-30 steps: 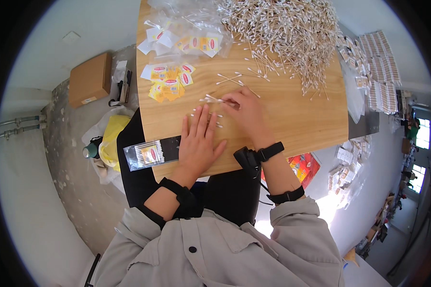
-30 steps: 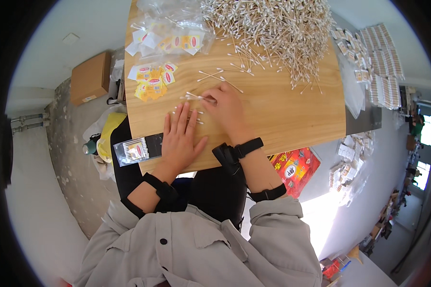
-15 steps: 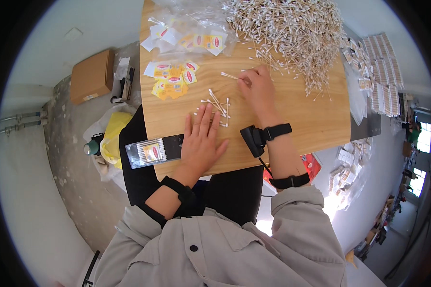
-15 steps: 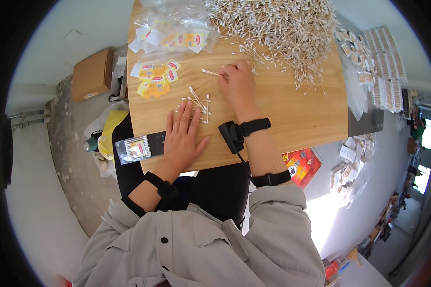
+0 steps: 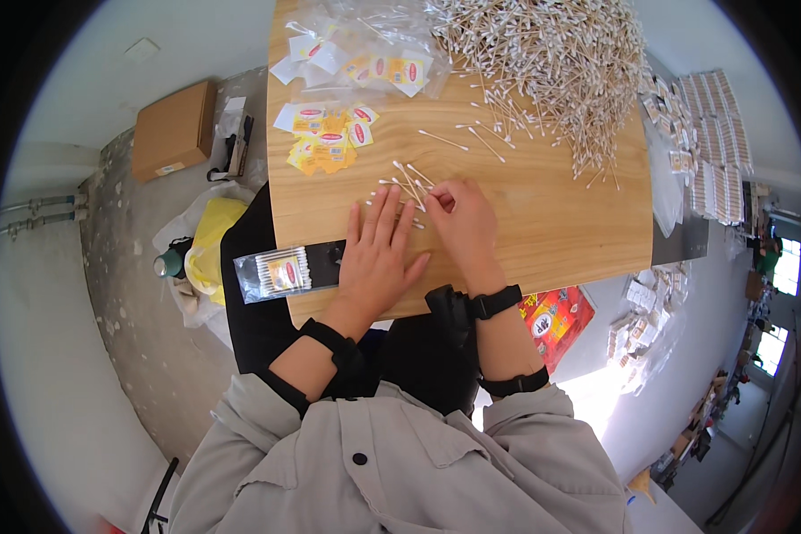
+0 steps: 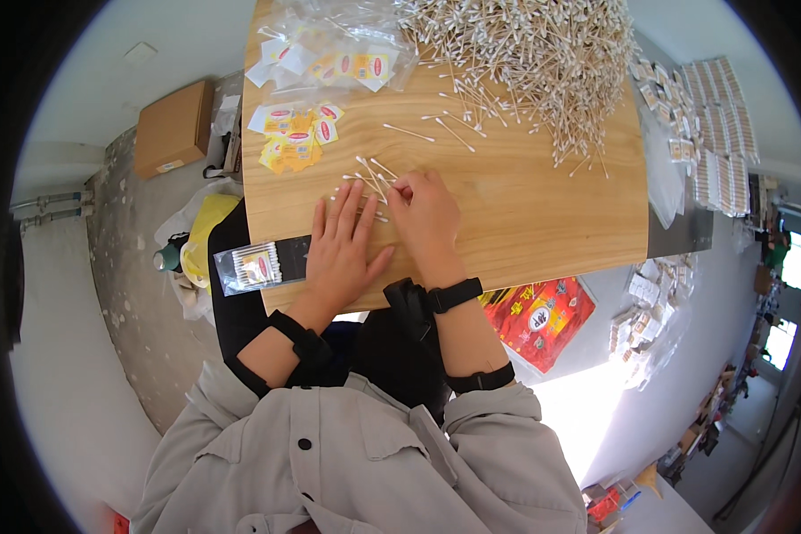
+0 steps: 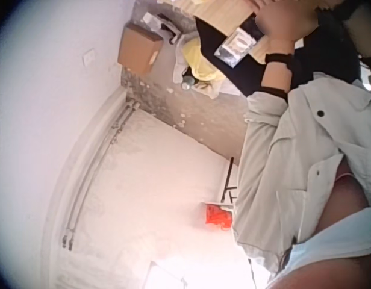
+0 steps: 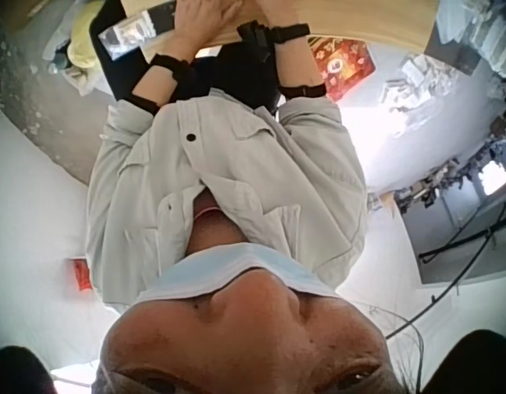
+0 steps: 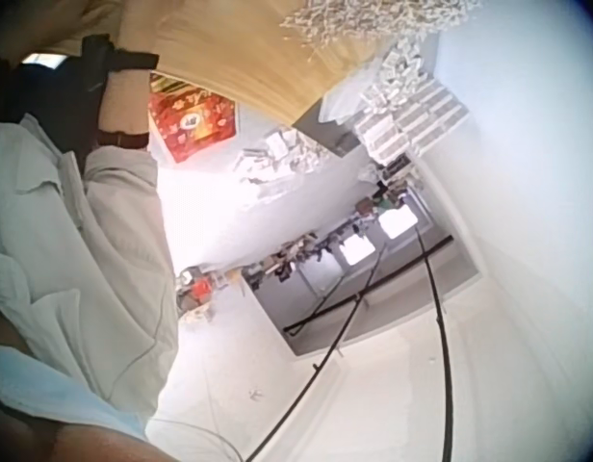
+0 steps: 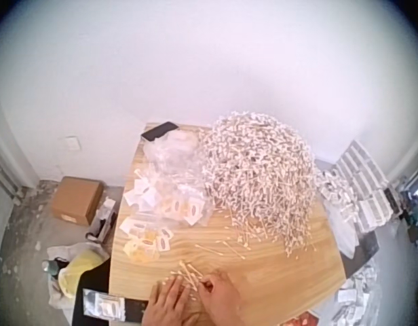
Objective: The person sits at a wooden table and packs cotton swabs into small plastic bags. They open a bag, align a bundle of swabs on the table, insert them into the bag, and seal it. The process is repeated multiple times with a large pile of loose swabs and stacks of empty bags visible on the table.
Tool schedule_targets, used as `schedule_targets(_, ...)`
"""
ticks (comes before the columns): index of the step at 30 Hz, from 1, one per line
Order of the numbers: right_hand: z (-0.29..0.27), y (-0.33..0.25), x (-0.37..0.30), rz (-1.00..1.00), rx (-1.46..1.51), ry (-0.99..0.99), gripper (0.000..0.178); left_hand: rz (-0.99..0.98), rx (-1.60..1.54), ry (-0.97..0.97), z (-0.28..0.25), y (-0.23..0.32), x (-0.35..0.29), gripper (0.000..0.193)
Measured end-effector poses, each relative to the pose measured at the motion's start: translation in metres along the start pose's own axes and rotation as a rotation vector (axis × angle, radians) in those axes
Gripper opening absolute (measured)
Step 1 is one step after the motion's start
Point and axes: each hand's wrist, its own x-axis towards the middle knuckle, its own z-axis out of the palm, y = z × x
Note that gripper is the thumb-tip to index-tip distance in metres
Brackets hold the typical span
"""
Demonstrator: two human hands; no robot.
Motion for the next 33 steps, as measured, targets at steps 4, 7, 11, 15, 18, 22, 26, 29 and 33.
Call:
schedule_targets(4, -0.012, 0.01, 0.013, -0.008, 0.04, -0.015, 0.012, -0.004, 0.017, 0.005, 0.001, 0.0, -0.002, 0.074)
schedule_targets(7, -0.018, 0.006, 0.028, -0.02, -0.025, 0.022, 0.013, -0.002, 0.013, -0.003, 0.001, 0.001, -0.001, 0.074)
schedule_targets(11, -0.013, 0.004, 0.045, -0.062, 0.06, -0.053, 0.02, 0.004, 0.014, 0.005, 0.003, 0.0, -0.001, 0.074)
schedule_targets(15, -0.003, 0.004, 0.039, -0.167, 0.172, -0.064, 0.021, 0.002, 0.012, 0.014, 0.002, 0.0, -0.001, 0.074)
schedule_targets(18, -0.001, 0.006, 0.032, -0.271, 0.097, -0.041, 0.017, -0.005, -0.001, 0.005, -0.001, 0.0, -0.001, 0.073)
schedule_targets(22, 0.001, 0.005, 0.036, -0.252, 0.155, -0.083, 0.01, 0.001, -0.004, 0.01, 0.0, 0.0, -0.001, 0.073)
schedule_targets(26, 0.003, 0.008, 0.045, -0.263, 0.089, -0.084, 0.007, 0.006, 0.002, 0.003, 0.001, 0.0, -0.002, 0.072)
schedule_targets(29, 0.006, 0.007, 0.049, -0.269, 0.086, -0.035, 0.007, 0.014, -0.003, 0.004, 0.001, 0.0, -0.002, 0.071)
schedule_targets(33, 0.003, -0.003, 0.041, -0.268, 0.143, 0.017, 0.009, 0.012, -0.006, 0.009, 0.002, -0.001, -0.003, 0.072)
